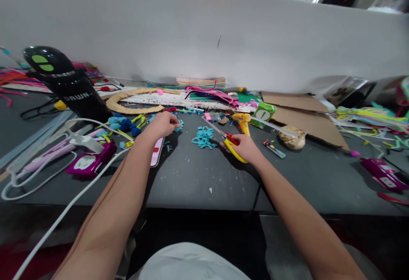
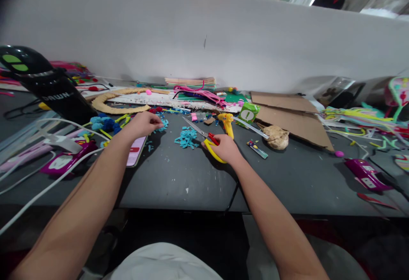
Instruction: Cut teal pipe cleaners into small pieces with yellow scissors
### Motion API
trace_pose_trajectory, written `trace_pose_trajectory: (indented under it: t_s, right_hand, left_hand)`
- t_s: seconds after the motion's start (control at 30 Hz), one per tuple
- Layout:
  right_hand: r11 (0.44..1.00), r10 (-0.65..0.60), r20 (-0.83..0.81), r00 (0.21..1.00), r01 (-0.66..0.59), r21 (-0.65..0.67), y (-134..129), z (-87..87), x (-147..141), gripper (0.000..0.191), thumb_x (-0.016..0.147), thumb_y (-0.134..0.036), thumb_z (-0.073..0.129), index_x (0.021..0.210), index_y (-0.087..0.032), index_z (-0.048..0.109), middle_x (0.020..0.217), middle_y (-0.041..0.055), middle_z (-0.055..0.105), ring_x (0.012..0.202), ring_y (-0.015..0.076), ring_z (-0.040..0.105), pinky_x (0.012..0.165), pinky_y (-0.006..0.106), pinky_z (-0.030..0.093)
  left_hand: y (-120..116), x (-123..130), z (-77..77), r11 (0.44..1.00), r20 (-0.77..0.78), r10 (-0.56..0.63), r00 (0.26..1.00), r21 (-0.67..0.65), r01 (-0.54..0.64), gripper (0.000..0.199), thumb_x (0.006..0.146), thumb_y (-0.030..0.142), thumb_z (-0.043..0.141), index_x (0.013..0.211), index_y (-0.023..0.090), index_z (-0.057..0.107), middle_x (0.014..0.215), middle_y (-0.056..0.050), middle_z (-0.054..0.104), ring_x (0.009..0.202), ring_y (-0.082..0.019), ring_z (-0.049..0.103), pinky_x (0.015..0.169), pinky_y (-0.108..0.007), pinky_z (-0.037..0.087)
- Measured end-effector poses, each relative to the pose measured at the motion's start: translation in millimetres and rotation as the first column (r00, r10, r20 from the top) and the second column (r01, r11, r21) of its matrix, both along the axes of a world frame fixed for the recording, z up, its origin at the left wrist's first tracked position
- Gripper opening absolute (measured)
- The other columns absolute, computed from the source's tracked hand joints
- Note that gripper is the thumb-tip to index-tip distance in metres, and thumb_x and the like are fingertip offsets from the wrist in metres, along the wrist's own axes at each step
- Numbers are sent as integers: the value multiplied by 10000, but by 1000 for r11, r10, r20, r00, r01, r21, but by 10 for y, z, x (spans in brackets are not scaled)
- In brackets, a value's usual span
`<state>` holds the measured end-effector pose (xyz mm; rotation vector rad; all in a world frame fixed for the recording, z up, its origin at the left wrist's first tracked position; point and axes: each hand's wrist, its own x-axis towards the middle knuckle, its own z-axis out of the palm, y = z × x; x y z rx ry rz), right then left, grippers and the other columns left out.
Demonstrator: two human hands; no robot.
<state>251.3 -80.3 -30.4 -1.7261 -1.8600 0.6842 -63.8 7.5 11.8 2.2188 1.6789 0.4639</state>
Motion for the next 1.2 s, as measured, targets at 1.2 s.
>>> trace_pose_trajectory:
  t_s: [1.2]
  right_hand:
    - [999, -22, 50, 998, 23, -25, -13, 47, -36, 563, 679, -739, 625, 660, -177, 616, 566, -11, 477, 531, 121, 383, 483, 257, 249]
  left_hand:
    - [49, 760, -327, 973, 9, -155, 988, 174, 151, 67, 843, 198, 544, 852, 196, 610, 883, -106, 647, 850, -243, 603, 746, -343, 453]
